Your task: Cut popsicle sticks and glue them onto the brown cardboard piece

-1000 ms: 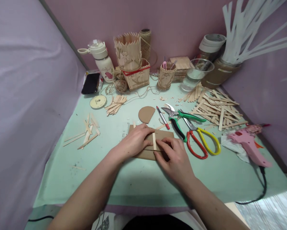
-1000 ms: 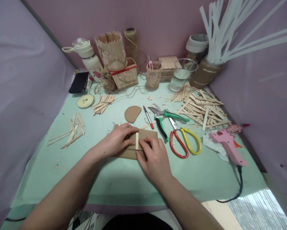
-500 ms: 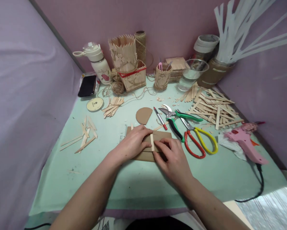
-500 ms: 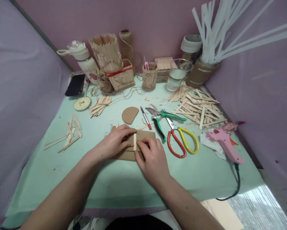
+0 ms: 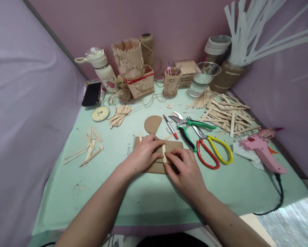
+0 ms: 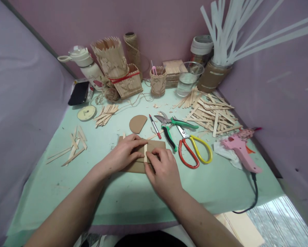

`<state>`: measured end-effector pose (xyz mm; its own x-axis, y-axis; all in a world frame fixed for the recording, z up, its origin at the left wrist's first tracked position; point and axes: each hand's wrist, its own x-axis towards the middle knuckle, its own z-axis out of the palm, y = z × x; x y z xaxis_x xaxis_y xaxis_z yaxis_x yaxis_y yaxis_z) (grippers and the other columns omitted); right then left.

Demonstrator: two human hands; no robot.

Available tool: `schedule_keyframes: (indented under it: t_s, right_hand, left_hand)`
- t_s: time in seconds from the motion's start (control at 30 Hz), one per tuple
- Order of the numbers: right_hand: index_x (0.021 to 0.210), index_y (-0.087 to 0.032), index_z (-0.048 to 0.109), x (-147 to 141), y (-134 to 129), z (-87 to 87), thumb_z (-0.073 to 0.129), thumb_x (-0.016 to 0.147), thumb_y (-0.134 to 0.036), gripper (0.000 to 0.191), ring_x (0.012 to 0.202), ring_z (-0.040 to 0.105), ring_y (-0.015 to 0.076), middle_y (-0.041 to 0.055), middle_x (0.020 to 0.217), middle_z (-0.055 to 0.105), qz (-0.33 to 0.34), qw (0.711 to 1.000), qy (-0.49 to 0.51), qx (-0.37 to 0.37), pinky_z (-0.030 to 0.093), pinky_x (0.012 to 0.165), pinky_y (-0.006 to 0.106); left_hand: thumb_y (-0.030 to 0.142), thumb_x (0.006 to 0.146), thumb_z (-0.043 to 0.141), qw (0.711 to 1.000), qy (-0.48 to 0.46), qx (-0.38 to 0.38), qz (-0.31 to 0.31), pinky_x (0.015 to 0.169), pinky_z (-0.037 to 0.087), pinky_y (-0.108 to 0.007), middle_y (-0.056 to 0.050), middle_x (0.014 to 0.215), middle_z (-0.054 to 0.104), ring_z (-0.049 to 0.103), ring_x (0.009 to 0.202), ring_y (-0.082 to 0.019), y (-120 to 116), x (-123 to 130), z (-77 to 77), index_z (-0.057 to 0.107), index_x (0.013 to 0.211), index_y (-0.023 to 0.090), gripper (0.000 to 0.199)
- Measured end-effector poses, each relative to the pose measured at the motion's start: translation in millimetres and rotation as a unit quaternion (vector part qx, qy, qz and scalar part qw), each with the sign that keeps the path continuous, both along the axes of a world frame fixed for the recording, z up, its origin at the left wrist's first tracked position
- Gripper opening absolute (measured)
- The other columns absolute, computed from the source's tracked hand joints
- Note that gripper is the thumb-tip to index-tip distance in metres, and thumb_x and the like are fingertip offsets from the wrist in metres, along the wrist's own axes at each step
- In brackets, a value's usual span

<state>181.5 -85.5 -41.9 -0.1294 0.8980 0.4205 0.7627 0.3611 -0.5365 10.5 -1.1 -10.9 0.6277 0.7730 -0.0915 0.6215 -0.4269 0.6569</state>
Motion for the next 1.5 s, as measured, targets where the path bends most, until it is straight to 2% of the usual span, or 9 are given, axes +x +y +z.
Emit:
schedule_keyframes:
  t_s: [0.23, 0.47, 1.1, 1.3, 1.5]
  right_hand:
    - [0.106, -0.013, 0.070, -0.3, 0.2, -0.8, 0.059, 0.088, -0.019, 0.022, 0.087, 0.053, 0.0264, 0.0129, 0.094, 0.060, -0.006, 1.000, 0.004, 0.002, 0.051, 0.075, 0.044]
    - [0.106, -0.015, 0.069, -0.6, -0.3, -0.7, 0.059, 0.088, -0.018, 0.021, 0.089, 0.052, 0.0266, 0.0123, 0.095, 0.059, -0.005, 1.000, 0.004, 0.005, 0.051, 0.077, 0.044]
    - [0.108, -0.017, 0.072, 0.2, 0.2, -0.8, 0.057, 0.090, -0.019, 0.024, 0.086, 0.051, 0.0246, 0.0118, 0.096, 0.060, 0.003, 1.000, 0.002, -0.009, 0.049, 0.074, 0.041]
    - [0.107, -0.012, 0.072, -0.5, 0.5, -1.9, 0.058, 0.090, -0.017, 0.023, 0.085, 0.049, 0.0246, 0.0130, 0.094, 0.060, 0.004, 1.000, 0.000, 0.002, 0.048, 0.075, 0.041]
    - [0.108, -0.012, 0.071, -0.1, -0.3, -3.1, 0.058, 0.091, -0.019, 0.023, 0.087, 0.050, 0.0250, 0.0128, 0.095, 0.061, 0.004, 1.000, 0.002, -0.005, 0.049, 0.076, 0.042]
  left_hand:
    - [0.026, 0.087, 0.063, 1.000, 0.024, 0.003, 0.003, 0.098, 0.046, -0.043, -0.009, 0.112, 0.057, 0.057, 0.108, -0.026, -1.7, -1.1, -0.2, 0.058, 0.128, 0.022, 0.041]
    - [0.029, 0.089, 0.062, 0.999, 0.033, 0.012, 0.009, 0.098, 0.046, -0.042, -0.010, 0.114, 0.058, 0.055, 0.111, -0.026, -3.4, -1.3, 1.3, 0.056, 0.128, 0.018, 0.040]
    - [0.029, 0.089, 0.063, 1.000, 0.028, 0.012, 0.006, 0.095, 0.046, -0.039, -0.009, 0.111, 0.058, 0.056, 0.107, -0.025, -2.6, -1.0, -0.3, 0.060, 0.123, 0.020, 0.035]
    - [0.026, 0.089, 0.061, 1.000, 0.029, 0.006, 0.008, 0.094, 0.047, -0.039, -0.009, 0.110, 0.057, 0.057, 0.106, -0.025, -2.7, -0.1, 1.4, 0.059, 0.124, 0.020, 0.036]
    - [0.027, 0.089, 0.060, 1.000, 0.026, 0.005, 0.010, 0.092, 0.047, -0.039, -0.008, 0.108, 0.058, 0.057, 0.105, -0.025, -3.1, 0.2, 1.9, 0.059, 0.123, 0.020, 0.034]
